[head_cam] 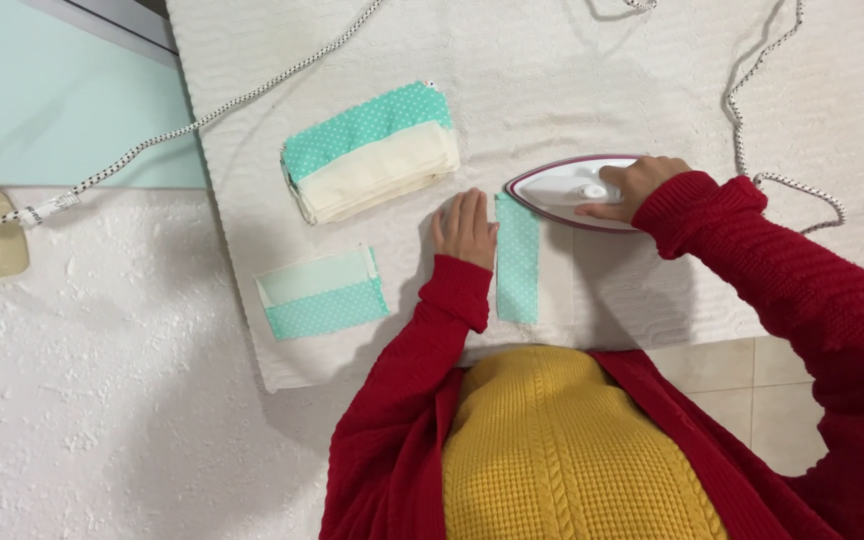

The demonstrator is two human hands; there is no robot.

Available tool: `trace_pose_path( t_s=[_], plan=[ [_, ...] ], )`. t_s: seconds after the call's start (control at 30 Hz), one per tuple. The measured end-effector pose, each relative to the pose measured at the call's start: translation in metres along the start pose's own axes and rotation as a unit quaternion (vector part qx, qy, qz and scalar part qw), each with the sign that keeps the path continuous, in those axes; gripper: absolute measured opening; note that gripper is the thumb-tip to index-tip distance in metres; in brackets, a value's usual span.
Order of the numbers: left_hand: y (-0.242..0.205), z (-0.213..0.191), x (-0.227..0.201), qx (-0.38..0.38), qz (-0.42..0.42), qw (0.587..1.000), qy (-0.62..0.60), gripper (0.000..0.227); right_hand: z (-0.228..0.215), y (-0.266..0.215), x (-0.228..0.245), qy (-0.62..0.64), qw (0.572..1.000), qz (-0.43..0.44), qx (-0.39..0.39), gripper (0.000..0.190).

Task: Ironing and pressing small fabric strips on a flat surface.

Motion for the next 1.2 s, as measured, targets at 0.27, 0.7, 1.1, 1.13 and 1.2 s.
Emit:
trace_pose_path(
  t_s=[0.27, 0.7, 1.1, 1.13, 1.2],
  plan=[
    [0.011, -0.03, 0.005, -0.027, -0.009, 0.997, -0.076, 0.061, -0.017, 0.006, 0.019, 0.016, 1.0, -0.006, 0.01, 0.086],
    [-0.006, -0.037, 0.01, -0.135, -0.04, 0.966, -0.218, 0.067, -0.03, 0.019, 0.048, 0.019, 1.0, -0.017, 0.016, 0.084],
    [-0.011, -0.025, 0.013, -0.149, -0.036, 0.963, -0.222, 0.07, -0.039, 0.021, 0.06, 0.017, 1.0, -0.025, -0.001, 0.082],
    [-0.01, -0.028, 0.012, -0.148, -0.035, 0.963, -0.222, 0.07, -0.038, 0.022, 0.059, 0.018, 1.0, -0.024, 0.0, 0.082],
    [-0.009, -0.035, 0.01, -0.132, -0.036, 0.963, -0.232, 0.071, -0.036, 0.023, 0.061, 0.014, 0.999, -0.027, 0.01, 0.082]
  ],
)
Point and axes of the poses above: each hand's wrist, its own y-axis towards the middle knuckle, its own z-axis out of the palm, x = y × z, the point moved 4 cm from there along y, towards the middle knuckle, and after that the axes turned 2 degrees about z, right-handed, at the moved point
